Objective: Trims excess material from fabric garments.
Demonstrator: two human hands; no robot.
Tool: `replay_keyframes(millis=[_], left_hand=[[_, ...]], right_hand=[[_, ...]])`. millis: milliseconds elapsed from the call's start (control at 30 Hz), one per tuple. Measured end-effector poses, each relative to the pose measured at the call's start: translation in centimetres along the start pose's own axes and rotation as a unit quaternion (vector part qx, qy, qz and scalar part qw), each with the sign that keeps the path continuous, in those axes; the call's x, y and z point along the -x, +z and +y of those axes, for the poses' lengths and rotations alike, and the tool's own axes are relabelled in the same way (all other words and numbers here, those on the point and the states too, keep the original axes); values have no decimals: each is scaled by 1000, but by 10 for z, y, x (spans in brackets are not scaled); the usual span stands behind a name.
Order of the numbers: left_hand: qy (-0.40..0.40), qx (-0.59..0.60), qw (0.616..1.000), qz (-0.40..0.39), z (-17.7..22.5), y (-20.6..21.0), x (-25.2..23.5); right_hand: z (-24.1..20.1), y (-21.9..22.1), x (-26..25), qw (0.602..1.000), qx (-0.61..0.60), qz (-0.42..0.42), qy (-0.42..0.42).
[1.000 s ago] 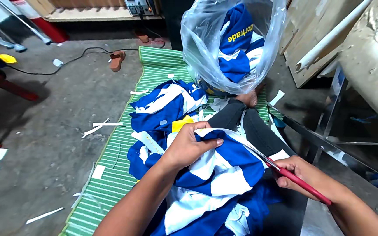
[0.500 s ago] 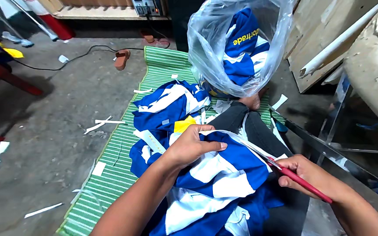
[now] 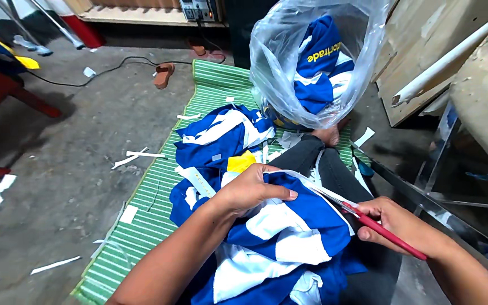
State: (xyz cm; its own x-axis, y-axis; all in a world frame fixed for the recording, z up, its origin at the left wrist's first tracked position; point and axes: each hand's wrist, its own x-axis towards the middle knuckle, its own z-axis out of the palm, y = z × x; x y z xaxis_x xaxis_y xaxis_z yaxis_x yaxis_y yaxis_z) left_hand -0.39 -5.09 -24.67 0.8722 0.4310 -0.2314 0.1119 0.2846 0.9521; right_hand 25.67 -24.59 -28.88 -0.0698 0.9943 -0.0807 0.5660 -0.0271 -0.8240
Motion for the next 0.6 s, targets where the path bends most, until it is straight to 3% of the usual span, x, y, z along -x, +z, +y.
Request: replay_keyframes(millis=[600], left_hand=[[-31, 3, 999, -11, 1, 2, -2]], right_hand=[[0, 4, -13, 1000, 2, 12, -1]])
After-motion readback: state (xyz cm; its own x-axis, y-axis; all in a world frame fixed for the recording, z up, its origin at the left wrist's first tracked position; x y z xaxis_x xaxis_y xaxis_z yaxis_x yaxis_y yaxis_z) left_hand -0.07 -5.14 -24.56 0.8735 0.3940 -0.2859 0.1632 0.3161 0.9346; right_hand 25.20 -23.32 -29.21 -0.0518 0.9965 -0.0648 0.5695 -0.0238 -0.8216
